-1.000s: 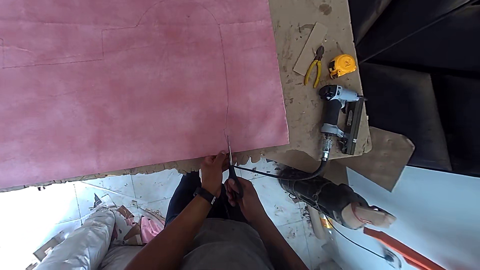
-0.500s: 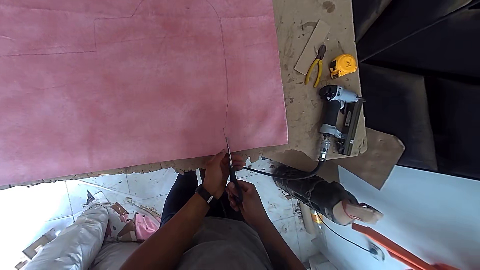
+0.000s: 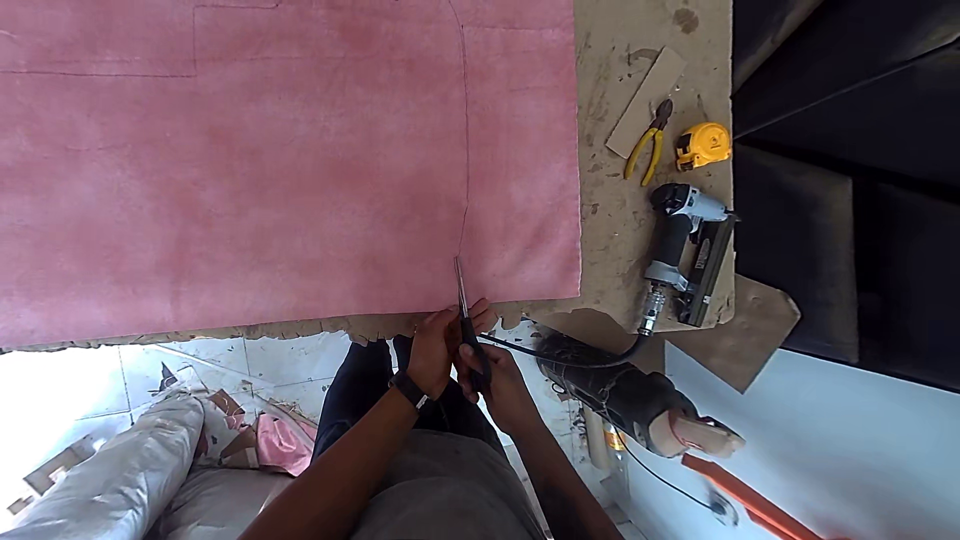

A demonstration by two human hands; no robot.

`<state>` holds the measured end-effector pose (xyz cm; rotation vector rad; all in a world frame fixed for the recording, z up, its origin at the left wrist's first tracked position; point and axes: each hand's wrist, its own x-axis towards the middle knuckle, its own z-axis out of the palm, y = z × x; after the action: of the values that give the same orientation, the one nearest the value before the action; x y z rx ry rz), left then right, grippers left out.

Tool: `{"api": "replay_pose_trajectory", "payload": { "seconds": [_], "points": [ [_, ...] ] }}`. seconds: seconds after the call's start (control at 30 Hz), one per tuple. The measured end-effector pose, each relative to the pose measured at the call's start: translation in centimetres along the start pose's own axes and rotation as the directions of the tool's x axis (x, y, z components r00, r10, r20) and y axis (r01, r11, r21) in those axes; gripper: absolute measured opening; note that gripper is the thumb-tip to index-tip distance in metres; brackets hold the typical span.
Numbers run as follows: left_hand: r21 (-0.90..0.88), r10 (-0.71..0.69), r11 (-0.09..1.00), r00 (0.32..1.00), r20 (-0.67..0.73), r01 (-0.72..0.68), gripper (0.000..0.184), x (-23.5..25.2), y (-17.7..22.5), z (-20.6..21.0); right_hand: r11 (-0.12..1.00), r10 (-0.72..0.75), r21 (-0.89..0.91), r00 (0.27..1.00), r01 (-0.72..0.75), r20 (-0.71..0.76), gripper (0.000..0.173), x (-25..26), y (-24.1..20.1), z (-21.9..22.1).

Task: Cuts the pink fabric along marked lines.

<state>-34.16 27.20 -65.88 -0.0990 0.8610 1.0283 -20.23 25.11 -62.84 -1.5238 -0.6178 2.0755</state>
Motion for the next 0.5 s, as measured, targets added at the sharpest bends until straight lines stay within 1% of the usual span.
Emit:
{"api": "replay_pose_trajectory", "payload": {
  "seconds": [0.17, 0.33, 0.5],
  "points": [
    [0.025, -0.002, 1.000, 1.000, -0.006, 0.002, 0.048, -0.02, -0.07, -0.11, 1.000, -0.015, -0.002, 1.000, 0.015, 0.009, 0.043, 0.17, -0.01, -0.27],
    [-0.008, -0.012, 1.000, 0.999, -0.036, 0.011, 0.046, -0.08, -0.01, 0.08, 1.000, -0.029, 0.003, 1.000, 0.029, 0.003, 0.041, 0.02, -0.15, -0.01],
    [0.000, -0.028, 1.000, 1.000, -0.004, 0.028, 0.047, -0.19, 0.12, -0.14, 1.000, -0.021, 0.015, 1.000, 0.021, -0.005, 0.040, -0.07, -0.07, 0.05]
  ]
}}
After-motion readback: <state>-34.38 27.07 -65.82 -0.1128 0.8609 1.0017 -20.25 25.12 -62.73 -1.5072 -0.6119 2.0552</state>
